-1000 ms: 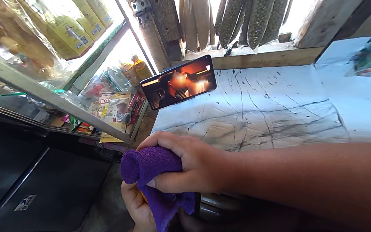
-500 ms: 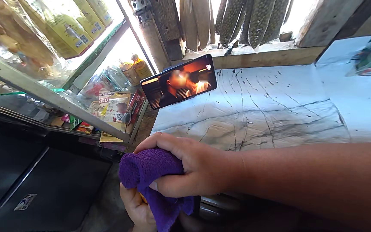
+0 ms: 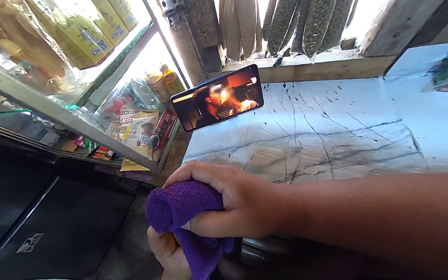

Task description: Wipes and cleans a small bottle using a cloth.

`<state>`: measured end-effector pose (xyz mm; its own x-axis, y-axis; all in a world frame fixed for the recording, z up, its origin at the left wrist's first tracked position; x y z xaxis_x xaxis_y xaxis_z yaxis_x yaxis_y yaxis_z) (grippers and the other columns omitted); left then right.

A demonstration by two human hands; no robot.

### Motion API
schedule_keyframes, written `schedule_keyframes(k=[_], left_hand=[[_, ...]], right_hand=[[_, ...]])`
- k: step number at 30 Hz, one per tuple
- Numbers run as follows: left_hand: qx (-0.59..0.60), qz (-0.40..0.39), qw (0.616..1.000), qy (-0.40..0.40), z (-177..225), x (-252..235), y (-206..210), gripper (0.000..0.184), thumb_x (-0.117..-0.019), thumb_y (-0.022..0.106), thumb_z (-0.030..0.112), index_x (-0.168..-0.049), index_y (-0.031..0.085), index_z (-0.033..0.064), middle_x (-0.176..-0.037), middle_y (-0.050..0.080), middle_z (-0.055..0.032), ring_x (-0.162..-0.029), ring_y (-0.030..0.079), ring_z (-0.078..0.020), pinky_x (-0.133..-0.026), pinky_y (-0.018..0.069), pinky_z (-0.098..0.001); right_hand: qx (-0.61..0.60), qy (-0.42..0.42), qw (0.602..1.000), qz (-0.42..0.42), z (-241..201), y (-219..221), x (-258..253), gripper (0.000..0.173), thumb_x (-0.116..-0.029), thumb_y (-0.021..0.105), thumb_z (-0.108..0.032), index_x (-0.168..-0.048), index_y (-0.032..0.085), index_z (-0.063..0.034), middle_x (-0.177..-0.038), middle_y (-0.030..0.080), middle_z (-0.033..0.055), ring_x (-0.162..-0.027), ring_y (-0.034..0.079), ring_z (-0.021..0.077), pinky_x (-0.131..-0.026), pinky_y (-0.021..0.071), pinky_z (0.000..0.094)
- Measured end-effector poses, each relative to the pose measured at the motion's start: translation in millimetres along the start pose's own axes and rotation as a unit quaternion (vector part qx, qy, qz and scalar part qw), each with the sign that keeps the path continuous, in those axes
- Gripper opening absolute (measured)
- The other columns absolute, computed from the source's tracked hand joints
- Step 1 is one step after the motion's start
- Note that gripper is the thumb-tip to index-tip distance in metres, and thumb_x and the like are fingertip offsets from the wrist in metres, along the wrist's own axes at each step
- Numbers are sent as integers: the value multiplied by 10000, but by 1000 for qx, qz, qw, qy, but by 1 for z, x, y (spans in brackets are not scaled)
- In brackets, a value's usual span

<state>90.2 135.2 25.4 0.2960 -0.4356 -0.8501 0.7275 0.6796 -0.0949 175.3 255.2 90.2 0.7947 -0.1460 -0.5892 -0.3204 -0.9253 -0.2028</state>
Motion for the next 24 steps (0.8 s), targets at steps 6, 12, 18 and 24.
schedule_keyframes(k=[6,12,18,24], left_hand=[[3,1,1000,-10,-1,0,-1,435,-923,739,364,-1321,573,309,-1218,657,210,-1131,596,77,-972,486,-135],[20,-3,1000,-23,-4,1,-1,457,-916,747,375,-1329,568,300,-1230,657,195,-1130,604,61,-973,494,-147],[22,5,999,-33,-4,1,0,411,-926,736,358,-1303,586,293,-1200,670,195,-1111,612,66,-955,500,-141],[33,-2,999,-29,-3,-1,2,414,-941,722,332,-1327,575,298,-1218,663,200,-1121,605,73,-964,493,-134]], right_hand=[[13,9,1000,9,0,-2,1,327,-940,658,-127,-1246,626,-16,-1057,701,53,-965,660,33,-820,563,218],[16,6,1000,16,0,-3,1,320,-929,648,-107,-1233,627,-11,-1033,699,49,-940,659,27,-799,564,208],[19,8,1000,16,1,-3,0,326,-929,649,-118,-1239,624,-19,-1013,700,40,-924,660,21,-789,563,205],[17,8,1000,12,2,-3,0,339,-914,647,-114,-1238,623,-19,-1021,696,41,-925,657,23,-784,563,205]])
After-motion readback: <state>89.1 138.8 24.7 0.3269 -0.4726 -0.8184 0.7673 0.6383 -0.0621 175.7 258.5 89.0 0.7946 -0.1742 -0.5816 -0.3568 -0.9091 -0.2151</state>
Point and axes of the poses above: each hand's wrist, its own x-axis away from the middle knuckle, its own y-axis out of the palm, z = x × y, the point moved 7 cm from there along -x, towards the middle knuckle
